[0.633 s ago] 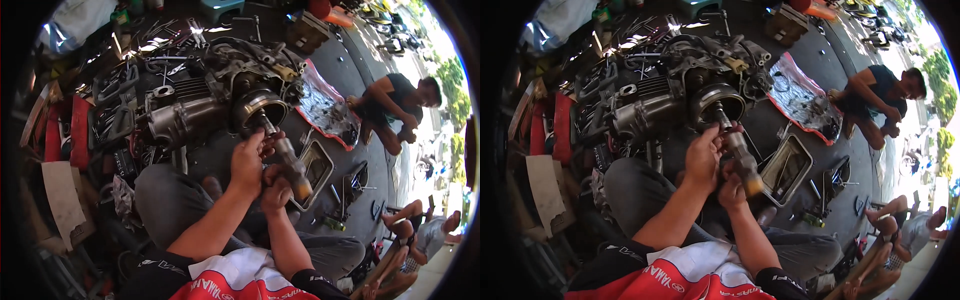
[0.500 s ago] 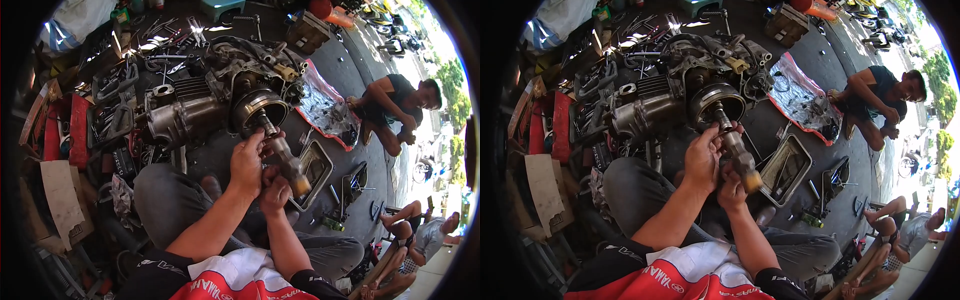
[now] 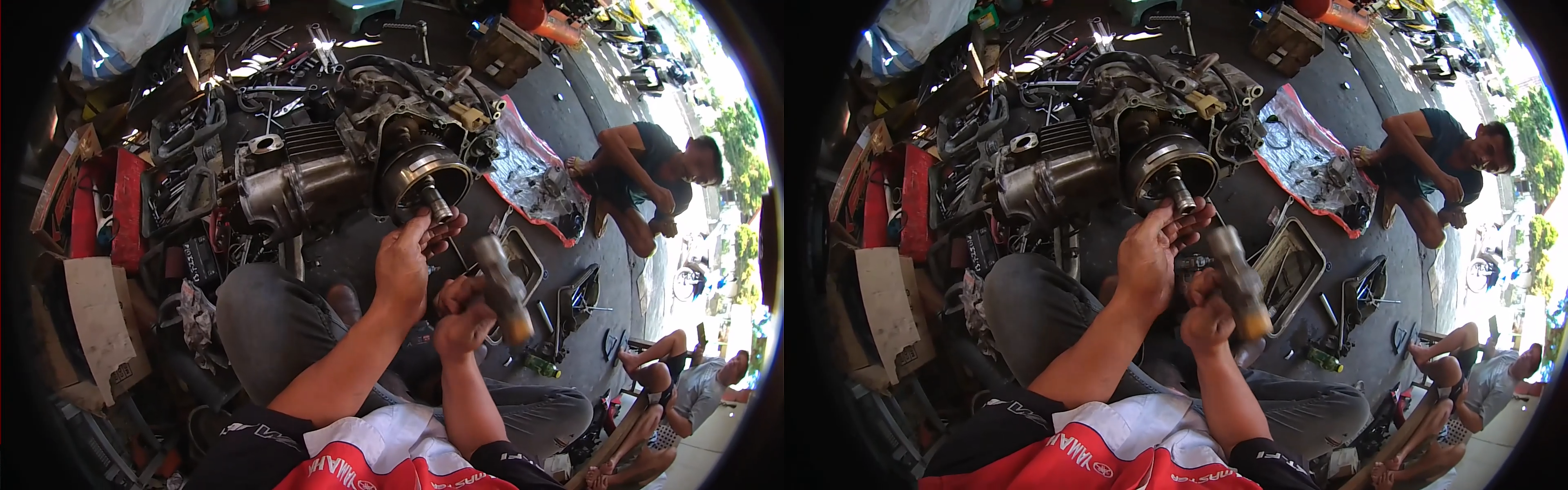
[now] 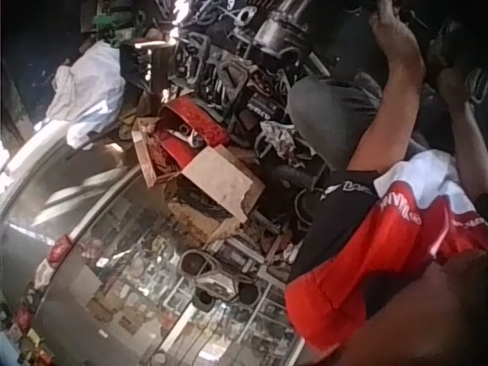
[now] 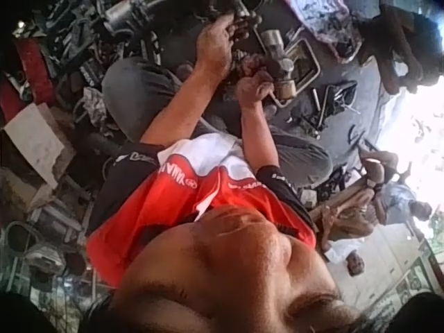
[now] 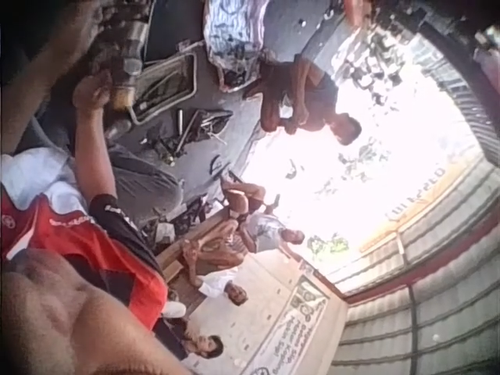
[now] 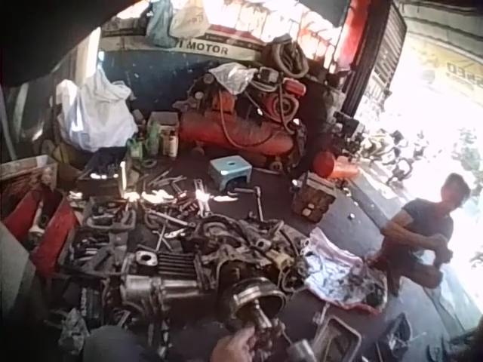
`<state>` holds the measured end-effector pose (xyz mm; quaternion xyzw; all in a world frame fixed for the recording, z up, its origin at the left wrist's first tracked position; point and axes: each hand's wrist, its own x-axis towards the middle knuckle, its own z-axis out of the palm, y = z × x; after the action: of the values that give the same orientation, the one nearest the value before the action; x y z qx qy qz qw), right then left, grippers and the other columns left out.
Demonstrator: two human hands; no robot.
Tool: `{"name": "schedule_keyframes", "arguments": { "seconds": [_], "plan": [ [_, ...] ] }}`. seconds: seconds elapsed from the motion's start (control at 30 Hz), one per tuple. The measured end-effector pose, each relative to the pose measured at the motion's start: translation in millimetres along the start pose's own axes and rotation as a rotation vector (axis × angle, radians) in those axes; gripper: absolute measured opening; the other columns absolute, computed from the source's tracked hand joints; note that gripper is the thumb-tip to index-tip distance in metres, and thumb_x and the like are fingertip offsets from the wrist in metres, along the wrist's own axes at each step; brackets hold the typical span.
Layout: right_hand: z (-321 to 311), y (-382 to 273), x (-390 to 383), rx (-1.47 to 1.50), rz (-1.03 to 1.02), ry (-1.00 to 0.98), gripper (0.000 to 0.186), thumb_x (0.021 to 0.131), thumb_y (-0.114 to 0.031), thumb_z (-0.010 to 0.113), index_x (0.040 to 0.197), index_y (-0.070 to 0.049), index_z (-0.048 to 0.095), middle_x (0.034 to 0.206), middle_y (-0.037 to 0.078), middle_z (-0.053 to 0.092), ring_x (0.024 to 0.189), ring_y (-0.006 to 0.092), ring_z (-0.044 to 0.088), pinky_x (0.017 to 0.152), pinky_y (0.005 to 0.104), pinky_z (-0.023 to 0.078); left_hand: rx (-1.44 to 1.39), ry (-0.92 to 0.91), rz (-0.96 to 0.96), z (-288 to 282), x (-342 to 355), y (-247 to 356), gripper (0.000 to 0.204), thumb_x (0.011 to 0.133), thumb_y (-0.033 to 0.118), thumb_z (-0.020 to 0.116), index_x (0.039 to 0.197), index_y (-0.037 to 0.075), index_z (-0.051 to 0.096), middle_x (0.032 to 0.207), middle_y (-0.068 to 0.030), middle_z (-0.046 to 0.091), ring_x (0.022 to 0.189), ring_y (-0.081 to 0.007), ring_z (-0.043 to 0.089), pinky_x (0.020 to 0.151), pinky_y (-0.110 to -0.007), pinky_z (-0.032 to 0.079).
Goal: The recorder is disassembling or assembling parts of a motorcycle engine, specifically working on the flywheel/magneto area using various tools.
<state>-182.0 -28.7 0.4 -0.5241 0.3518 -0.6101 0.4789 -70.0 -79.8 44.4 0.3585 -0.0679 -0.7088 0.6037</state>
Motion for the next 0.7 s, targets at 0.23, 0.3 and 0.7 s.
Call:
{"name": "schedule_keyframes", "arguments": {
  "seconds": [0.23, 0.3, 0.7],
  "plan": [
    [5, -9, 7, -0.266, 0.139, 0.151, 0.069, 0.106, -0.076, 0.045, 0.086, -0.010, 0.047, 0.067, -0.002, 0.042, 0.057, 0.0104, 0.041, 0.053, 0.0260, 0.032, 0.002, -0.002, 0.032, 0, -1, -1, 0.036, 0.110, 0.030, 0.054, 0.126, 0.004, 0.073, 0.120, -0.0118, 0.080, 0.114, -0.0203, 0.073, 0.103, -0.038, 0.050],
    [4, -11, 8, 0.100, -0.118, 0.055, 0.069, 0.109, -0.073, 0.044, 0.088, -0.008, 0.051, 0.069, -0.001, 0.046, 0.059, 0.0103, 0.041, 0.054, 0.0264, 0.031, 0.021, -0.011, 0.007, 0, -2, 1, 0.036, 0.111, 0.029, 0.053, 0.127, 0.004, 0.072, 0.122, -0.0120, 0.079, 0.115, -0.0202, 0.073, 0.103, -0.038, 0.050],
    [-4, -3, 5, -0.593, 0.148, 0.083, 0.068, 0.109, -0.073, 0.041, 0.093, -0.008, 0.050, 0.067, -0.002, 0.039, 0.060, 0.0106, 0.040, 0.052, 0.0284, 0.031, 0.028, -0.008, 0.014, 0, -2, 0, 0.035, 0.111, 0.030, 0.051, 0.124, 0.006, 0.073, 0.125, -0.0118, 0.079, 0.119, -0.0201, 0.072, 0.102, -0.037, 0.048]
  ]
}}
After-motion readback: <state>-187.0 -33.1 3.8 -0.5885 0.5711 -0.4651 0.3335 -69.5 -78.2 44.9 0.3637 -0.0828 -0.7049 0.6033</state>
